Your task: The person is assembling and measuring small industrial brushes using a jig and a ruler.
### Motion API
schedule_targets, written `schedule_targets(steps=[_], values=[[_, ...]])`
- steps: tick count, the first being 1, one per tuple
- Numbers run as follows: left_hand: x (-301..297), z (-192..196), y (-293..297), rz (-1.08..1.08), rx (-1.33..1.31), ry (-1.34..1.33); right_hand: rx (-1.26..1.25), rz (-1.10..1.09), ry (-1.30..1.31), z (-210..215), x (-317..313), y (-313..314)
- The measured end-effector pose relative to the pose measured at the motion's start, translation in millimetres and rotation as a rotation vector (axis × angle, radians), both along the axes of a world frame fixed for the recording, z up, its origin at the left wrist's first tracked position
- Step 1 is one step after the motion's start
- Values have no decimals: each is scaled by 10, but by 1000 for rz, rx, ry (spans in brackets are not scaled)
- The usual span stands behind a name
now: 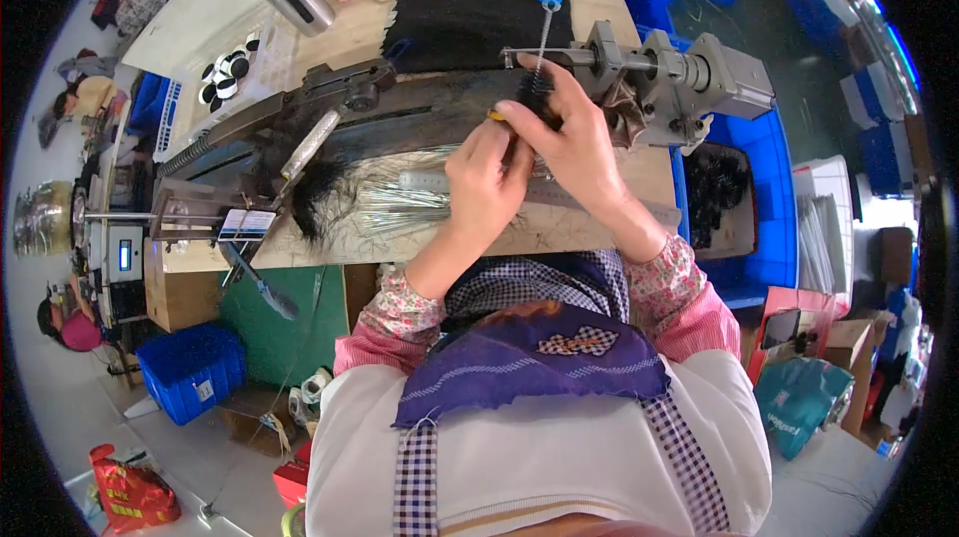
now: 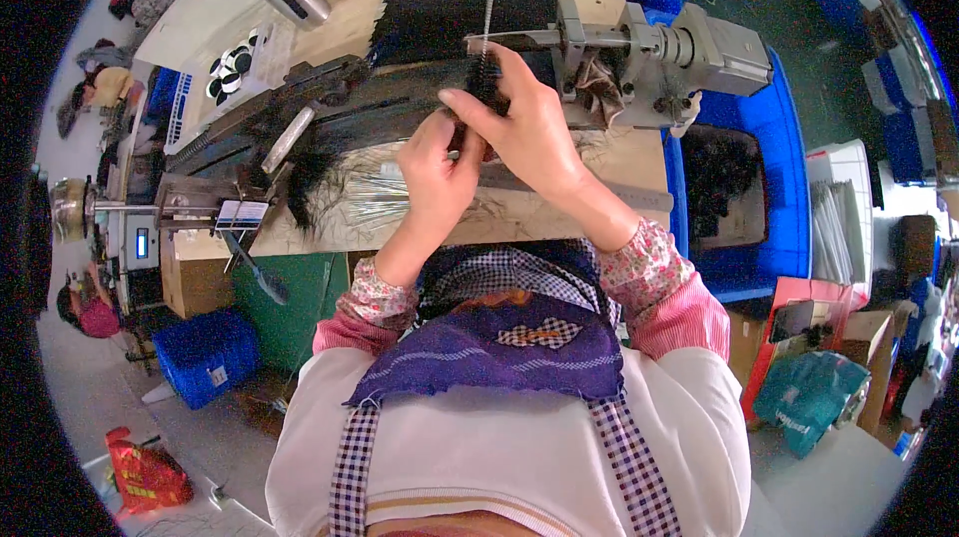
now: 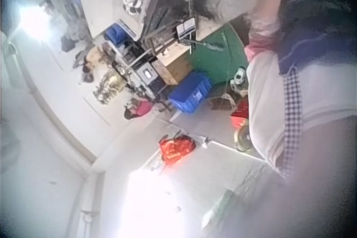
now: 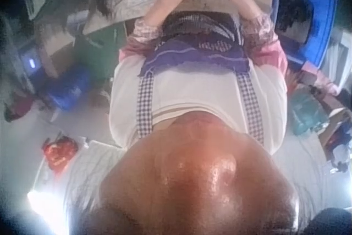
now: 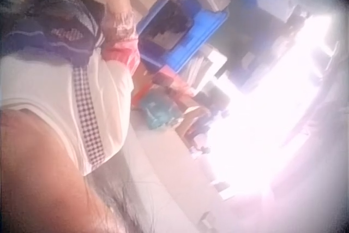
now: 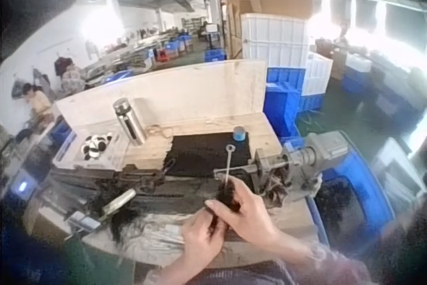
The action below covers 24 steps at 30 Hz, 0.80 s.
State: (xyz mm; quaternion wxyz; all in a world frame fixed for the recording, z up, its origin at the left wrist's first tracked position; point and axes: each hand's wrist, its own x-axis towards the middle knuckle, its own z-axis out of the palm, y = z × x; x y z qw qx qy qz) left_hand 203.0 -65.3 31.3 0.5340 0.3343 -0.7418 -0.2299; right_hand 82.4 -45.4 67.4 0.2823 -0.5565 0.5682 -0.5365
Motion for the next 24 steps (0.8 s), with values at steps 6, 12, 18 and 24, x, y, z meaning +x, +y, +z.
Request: schedule_targets(steps=[6,12,18,24], values=[[-21,-28,-34,-58,164,7,40,103,-278,-130,-165,-70],[119,92,-134,-211,815,586,142,393,-1243,-96,-407,19],[113,2,-78,-294,915,644,64,253,-1169,-157,-376,14],[141,45,-89,-284,917,660,-112,33,-370,-239,-486,153]])
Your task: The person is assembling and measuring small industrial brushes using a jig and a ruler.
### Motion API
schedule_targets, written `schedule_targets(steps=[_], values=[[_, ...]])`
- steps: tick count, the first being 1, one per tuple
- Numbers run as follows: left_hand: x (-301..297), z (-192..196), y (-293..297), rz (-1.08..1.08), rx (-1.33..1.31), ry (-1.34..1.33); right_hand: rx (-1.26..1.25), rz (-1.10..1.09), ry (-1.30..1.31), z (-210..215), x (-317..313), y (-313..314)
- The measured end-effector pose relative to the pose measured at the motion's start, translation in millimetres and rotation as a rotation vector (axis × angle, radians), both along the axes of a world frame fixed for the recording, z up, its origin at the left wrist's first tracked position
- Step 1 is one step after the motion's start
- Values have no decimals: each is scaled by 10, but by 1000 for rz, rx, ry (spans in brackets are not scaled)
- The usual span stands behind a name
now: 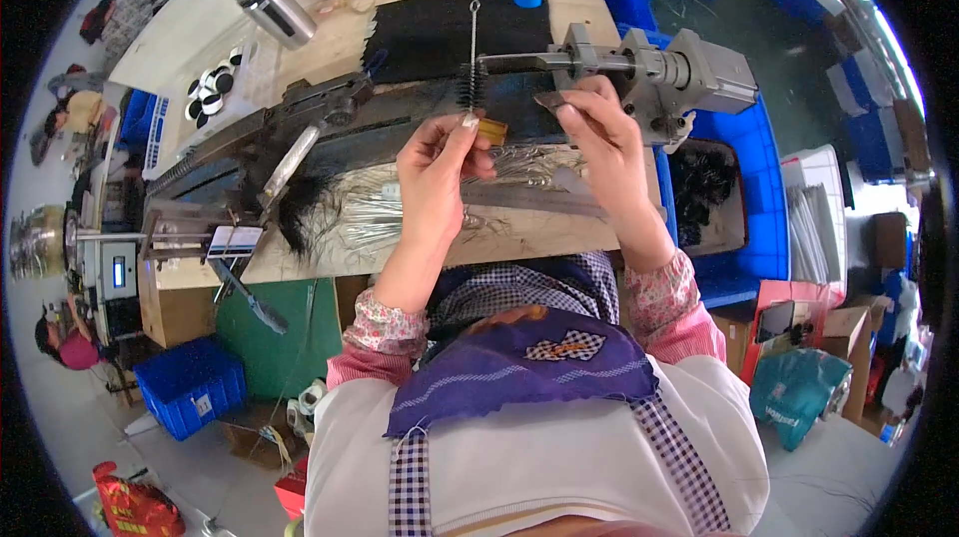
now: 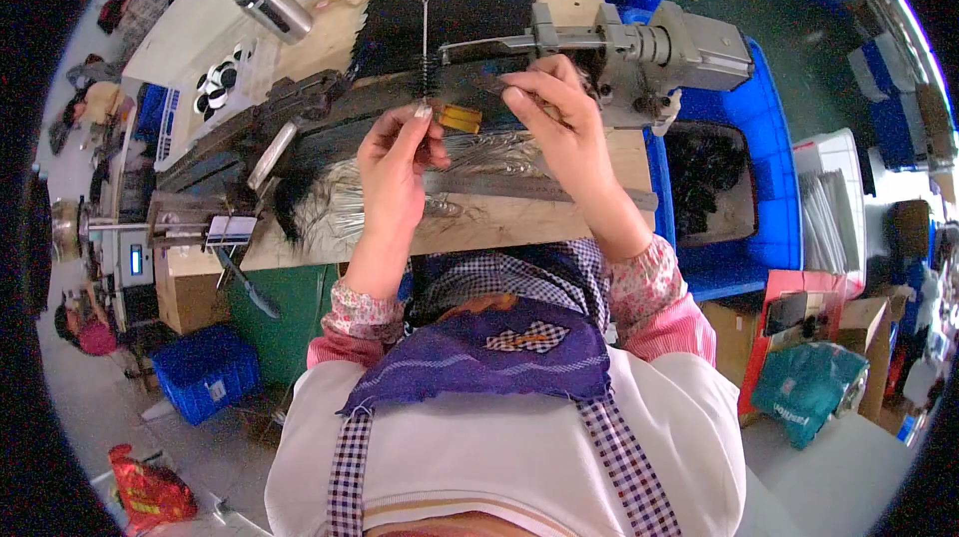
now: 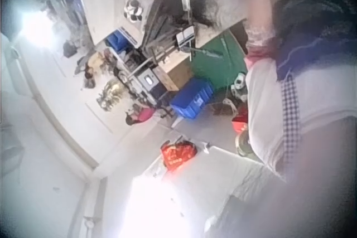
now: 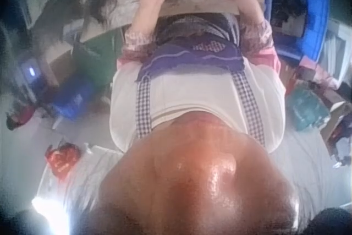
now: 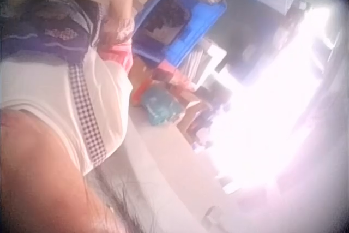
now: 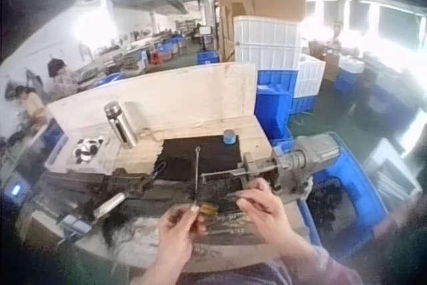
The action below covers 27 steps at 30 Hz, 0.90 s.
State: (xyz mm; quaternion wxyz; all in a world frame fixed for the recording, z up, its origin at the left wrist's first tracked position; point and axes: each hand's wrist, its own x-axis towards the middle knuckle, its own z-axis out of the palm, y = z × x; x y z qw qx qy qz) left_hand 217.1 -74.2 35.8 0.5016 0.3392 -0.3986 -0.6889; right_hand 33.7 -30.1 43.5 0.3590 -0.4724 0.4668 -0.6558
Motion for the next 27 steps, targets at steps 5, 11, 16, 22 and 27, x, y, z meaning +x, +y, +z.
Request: schedule_targets(steps=[5,11,16,22,27], values=[[-36,42,6,-10,9,1,-107,-164,541,117,-53,162],[-30,46,20,-9,-2,25,111,245,-225,300,24,268],[-32,46,43,-8,-5,-2,225,313,-547,71,4,202],[-29,42,52,-7,-9,-41,237,321,-574,11,86,136],[-59,4,43,-24,-23,-36,282,399,-628,-107,80,92]])
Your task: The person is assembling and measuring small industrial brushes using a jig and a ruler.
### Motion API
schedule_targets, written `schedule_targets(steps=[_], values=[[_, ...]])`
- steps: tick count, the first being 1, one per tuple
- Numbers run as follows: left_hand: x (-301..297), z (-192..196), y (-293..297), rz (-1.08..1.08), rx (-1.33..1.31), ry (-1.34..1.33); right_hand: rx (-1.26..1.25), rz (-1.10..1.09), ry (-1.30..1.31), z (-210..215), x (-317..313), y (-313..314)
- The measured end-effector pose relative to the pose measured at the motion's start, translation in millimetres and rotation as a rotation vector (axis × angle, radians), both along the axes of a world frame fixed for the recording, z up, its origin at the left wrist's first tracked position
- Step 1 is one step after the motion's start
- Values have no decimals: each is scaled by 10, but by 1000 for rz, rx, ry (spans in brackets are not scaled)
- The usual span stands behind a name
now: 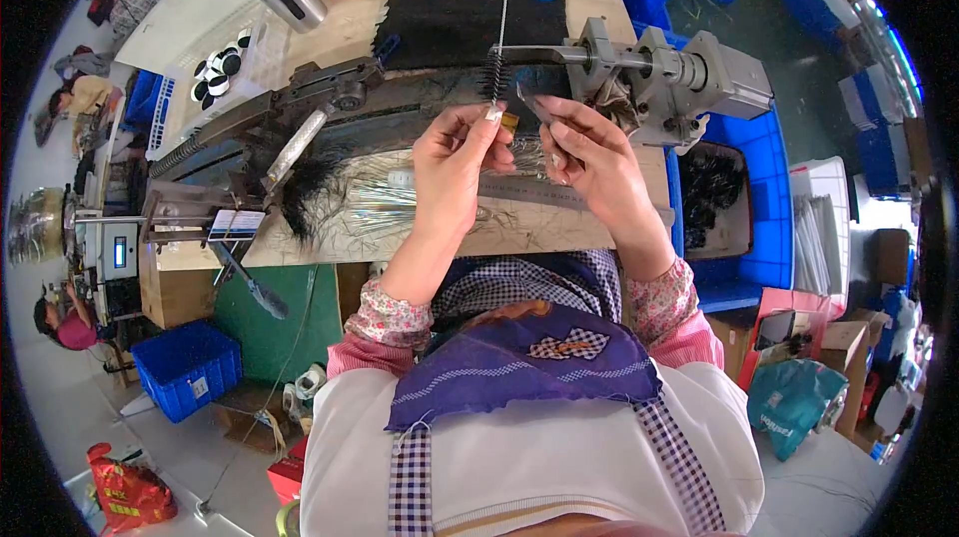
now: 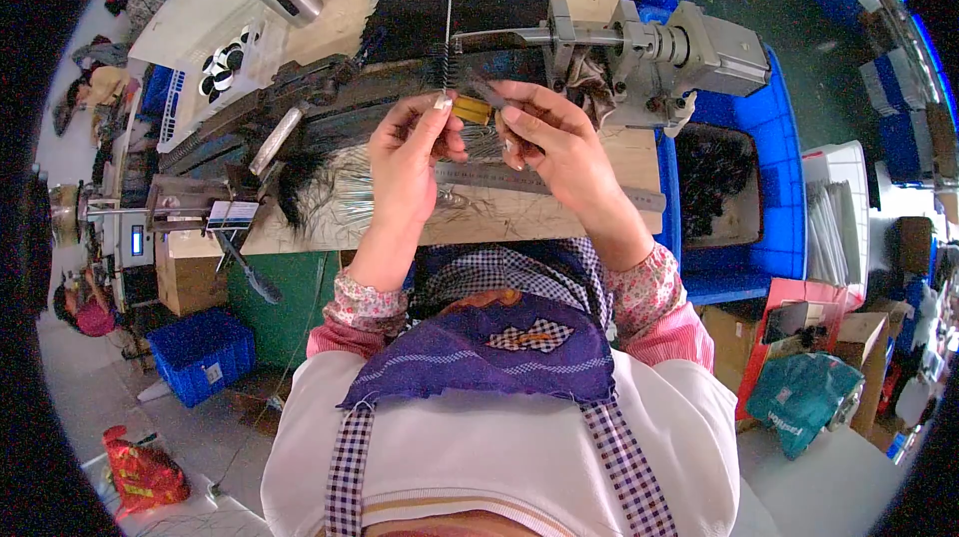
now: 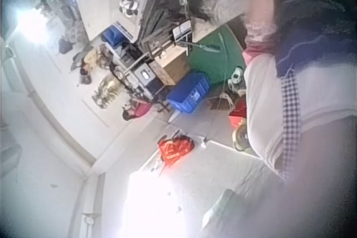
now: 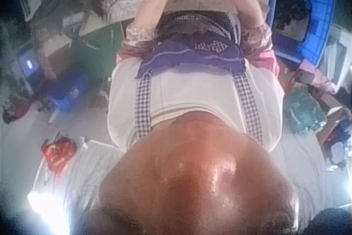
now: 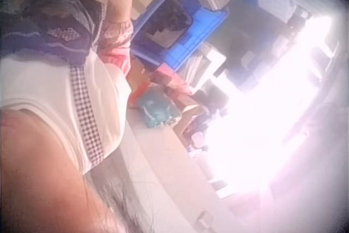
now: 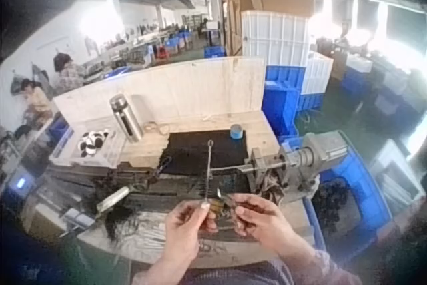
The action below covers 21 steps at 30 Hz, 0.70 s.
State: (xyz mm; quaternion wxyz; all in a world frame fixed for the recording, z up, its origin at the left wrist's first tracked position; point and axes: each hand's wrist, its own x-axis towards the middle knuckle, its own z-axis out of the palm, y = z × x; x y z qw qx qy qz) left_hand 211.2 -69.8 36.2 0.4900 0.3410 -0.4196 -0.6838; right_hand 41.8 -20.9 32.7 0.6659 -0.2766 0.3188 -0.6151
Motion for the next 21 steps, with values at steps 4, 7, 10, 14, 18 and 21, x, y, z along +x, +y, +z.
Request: schedule_targets(steps=[4,7,10,14,18,21], values=[[-20,-15,-6,7,13,-6,21,-41,103,78,80,15],[-30,-41,-16,5,12,-7,-45,2,223,103,89,15],[-43,-57,-20,6,14,-5,-41,28,260,80,94,3],[-62,-51,-19,7,36,0,19,24,156,48,101,-32],[-65,-63,-21,1,33,27,72,116,-9,71,78,-45],[-59,-68,-24,3,36,29,89,132,-30,59,91,-47]])
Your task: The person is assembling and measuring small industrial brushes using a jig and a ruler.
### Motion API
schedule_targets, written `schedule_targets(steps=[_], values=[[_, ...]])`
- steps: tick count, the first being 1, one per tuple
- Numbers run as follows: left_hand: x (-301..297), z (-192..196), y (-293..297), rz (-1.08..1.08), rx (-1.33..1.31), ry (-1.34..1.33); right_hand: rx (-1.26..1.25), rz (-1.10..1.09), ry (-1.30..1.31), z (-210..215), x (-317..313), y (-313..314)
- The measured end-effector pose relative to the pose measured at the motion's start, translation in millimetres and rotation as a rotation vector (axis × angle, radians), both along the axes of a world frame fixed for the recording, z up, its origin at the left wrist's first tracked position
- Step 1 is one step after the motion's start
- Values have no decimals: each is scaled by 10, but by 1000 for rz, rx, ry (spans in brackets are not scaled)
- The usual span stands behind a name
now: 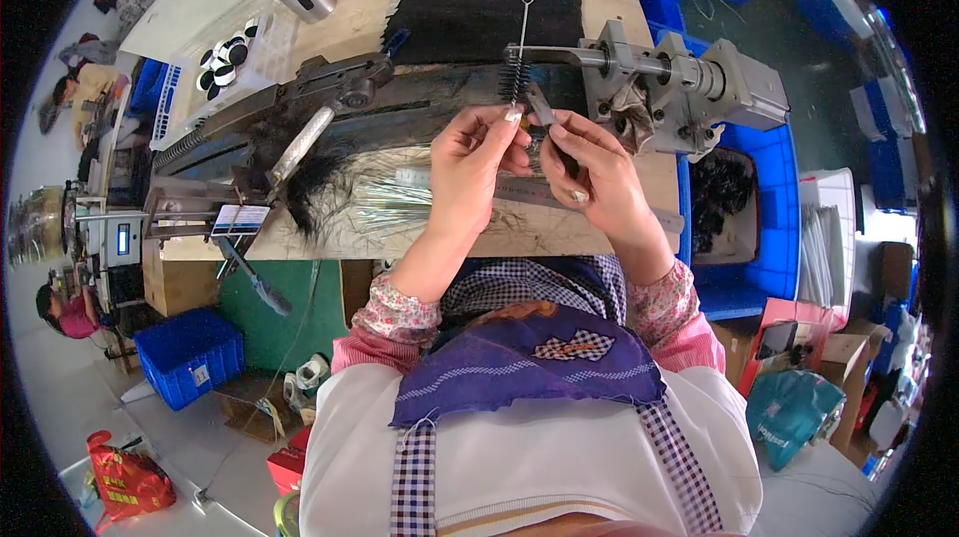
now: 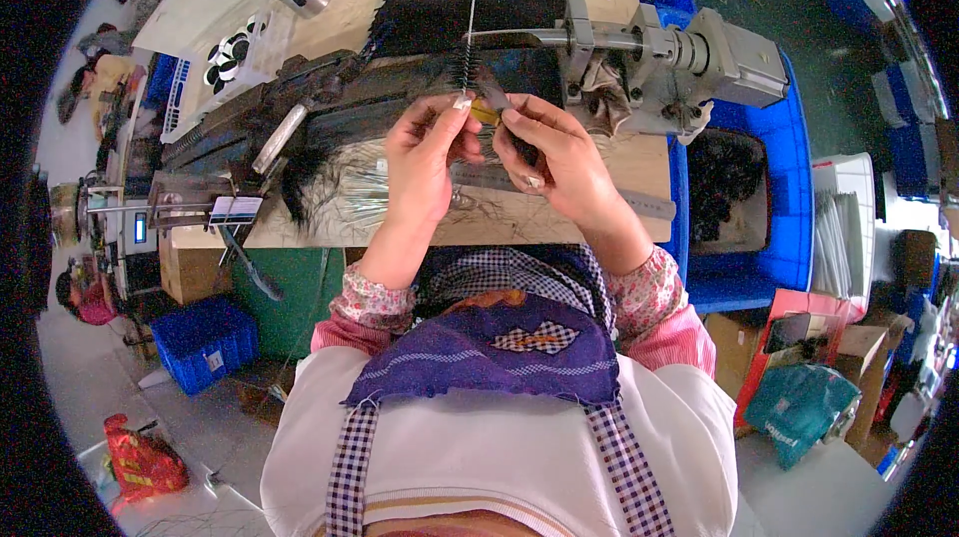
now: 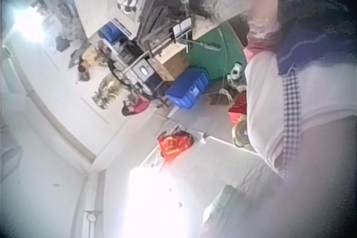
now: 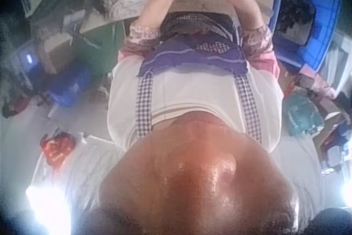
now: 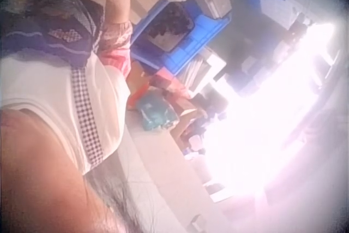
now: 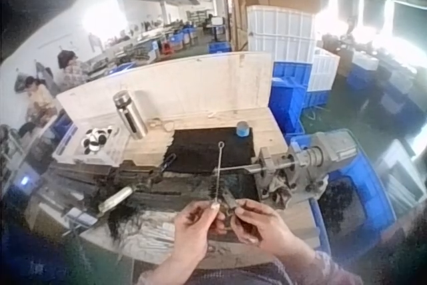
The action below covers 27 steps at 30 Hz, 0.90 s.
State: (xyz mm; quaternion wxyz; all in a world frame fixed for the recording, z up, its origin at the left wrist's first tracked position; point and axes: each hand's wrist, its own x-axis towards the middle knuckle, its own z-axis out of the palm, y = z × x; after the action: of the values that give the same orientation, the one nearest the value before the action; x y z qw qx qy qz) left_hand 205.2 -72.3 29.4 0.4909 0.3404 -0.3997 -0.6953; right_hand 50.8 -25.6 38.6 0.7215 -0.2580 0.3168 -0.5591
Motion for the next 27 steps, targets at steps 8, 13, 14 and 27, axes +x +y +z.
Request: schedule_targets(steps=[8,13,14,27], values=[[41,13,-26,45,13,-24,10,-47,105,-30,21,3],[42,14,-5,34,-15,-3,-130,-93,427,-7,38,27],[43,13,-2,28,-21,9,-176,-118,581,9,52,26],[29,72,87,80,-243,-215,-286,-142,780,122,22,-81]])
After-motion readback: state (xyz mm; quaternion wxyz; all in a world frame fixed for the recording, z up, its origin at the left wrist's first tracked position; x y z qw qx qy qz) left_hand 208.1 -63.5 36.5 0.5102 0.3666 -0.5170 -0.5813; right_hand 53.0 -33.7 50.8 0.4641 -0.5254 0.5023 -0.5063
